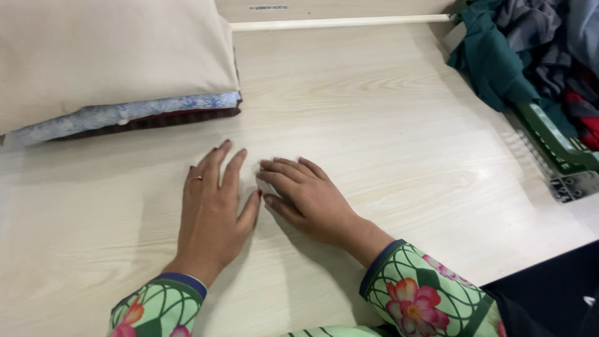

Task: The person folds a white towel on a light-colored table, then picks up a light blue sweatshirt, turns it inside out, and folds it. The folded towel is placed on a stack of other folded items.

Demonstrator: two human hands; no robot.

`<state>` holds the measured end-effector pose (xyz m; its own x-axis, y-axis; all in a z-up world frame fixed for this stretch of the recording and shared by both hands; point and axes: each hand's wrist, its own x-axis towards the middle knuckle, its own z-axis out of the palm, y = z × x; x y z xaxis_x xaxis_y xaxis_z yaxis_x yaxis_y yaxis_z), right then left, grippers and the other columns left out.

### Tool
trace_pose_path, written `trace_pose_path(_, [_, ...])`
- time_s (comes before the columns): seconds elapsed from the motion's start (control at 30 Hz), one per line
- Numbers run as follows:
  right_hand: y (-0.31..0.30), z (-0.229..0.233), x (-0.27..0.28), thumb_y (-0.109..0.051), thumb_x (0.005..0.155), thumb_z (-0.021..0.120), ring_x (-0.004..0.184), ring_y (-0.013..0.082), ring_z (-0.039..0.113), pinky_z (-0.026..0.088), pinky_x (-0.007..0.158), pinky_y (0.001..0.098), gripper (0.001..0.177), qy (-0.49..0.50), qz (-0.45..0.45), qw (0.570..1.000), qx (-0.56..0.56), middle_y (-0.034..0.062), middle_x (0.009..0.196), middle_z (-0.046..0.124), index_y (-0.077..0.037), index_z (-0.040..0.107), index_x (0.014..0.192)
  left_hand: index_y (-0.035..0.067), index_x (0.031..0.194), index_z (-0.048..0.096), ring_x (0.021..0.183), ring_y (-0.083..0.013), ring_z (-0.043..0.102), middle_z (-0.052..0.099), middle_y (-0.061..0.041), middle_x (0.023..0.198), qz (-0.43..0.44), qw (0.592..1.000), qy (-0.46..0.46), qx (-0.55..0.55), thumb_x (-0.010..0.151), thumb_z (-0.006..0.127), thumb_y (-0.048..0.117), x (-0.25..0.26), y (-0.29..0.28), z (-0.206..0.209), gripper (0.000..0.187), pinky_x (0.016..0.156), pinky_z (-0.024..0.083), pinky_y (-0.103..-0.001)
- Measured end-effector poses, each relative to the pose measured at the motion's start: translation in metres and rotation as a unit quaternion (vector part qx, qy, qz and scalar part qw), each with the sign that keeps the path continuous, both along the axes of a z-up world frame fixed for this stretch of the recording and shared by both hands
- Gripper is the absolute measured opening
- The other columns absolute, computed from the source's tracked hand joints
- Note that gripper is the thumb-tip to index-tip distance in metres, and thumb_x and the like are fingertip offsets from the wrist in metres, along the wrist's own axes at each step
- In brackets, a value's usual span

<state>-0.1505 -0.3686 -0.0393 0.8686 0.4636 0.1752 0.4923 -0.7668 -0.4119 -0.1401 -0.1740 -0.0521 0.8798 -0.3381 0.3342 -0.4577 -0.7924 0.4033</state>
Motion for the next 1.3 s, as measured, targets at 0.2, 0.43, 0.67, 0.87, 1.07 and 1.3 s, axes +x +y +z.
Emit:
trace_pose_path(0.2, [-0.071,0.006,-0.025,-0.043,0.101,0.052,0.147,0.0254,0.035,0.018,0.121,0.0522,0.052,0.074,-0.052,0.995,-0.050,0.0095,0.152,0.050,-0.012,0.054,0.143,0.009,0.140,0.050,0.141,-0.0322,0.036,0.041,-0.015,0.151,-0.070,0.994,0.078,0.009,0.092,0.059,0.029,-0.011,-0.078,0.009,0.052,0.116,0.023,-0.055])
trace_pose_path(0.43, [-0.186,0.015,-0.044,-0.044,0.099,0.056,0.148,0.0273,0.033,0.018,0.120,0.0527,0.055,0.095,-0.087,0.991,-0.041,0.0113,0.154,0.047,-0.012,0.053,0.144,0.010,0.142,0.046,0.143,-0.0292,0.033,0.041,-0.011,0.156,-0.127,0.985,0.116,0.009,0.095,0.054,0.035,-0.013,-0.194,0.009,0.054,0.118,0.021,-0.054])
trace_pose_path(0.67, [-0.282,0.022,-0.056,-0.038,0.096,0.063,0.148,0.0304,0.038,0.024,0.120,0.0518,0.052,0.083,-0.090,0.992,-0.020,0.0136,0.152,0.051,-0.008,0.058,0.138,0.009,0.147,0.041,0.146,-0.0249,0.029,0.039,-0.006,0.155,-0.145,0.983,0.111,0.015,0.094,0.054,0.039,-0.002,-0.303,-0.004,0.062,0.118,0.012,-0.056])
trace_pose_path(0.87, [-0.329,0.024,-0.063,-0.036,0.093,0.065,0.143,0.0311,0.043,0.028,0.117,0.0507,0.057,0.062,-0.127,0.990,-0.010,0.0119,0.147,0.054,-0.009,0.055,0.142,0.014,0.145,0.047,0.145,-0.0236,0.031,0.043,-0.003,0.154,-0.144,0.987,0.042,0.057,0.089,0.056,0.039,0.003,-0.358,-0.008,0.062,0.118,0.008,-0.059])
trace_pose_path(1.07, [-0.335,0.025,-0.065,-0.034,0.090,0.068,0.142,0.0306,0.046,0.029,0.116,0.0508,0.053,0.038,-0.139,0.990,0.008,0.0095,0.145,0.056,-0.012,0.059,0.137,0.020,0.147,0.050,0.142,-0.0201,0.033,0.046,0.000,0.155,-0.123,0.987,0.074,0.074,0.085,0.059,0.043,0.005,-0.364,-0.005,0.066,0.118,0.009,-0.057])
trace_pose_path(1.3, [-0.346,0.036,-0.059,-0.029,0.090,0.068,0.134,0.0281,0.052,0.039,0.110,0.0470,0.044,0.061,-0.136,0.987,0.054,0.0097,0.138,0.061,-0.010,0.063,0.129,0.020,0.142,0.051,0.142,-0.0196,0.034,0.048,0.001,0.150,-0.117,0.987,0.073,0.083,0.087,0.055,0.049,0.005,-0.365,-0.002,0.062,0.118,0.010,-0.056])
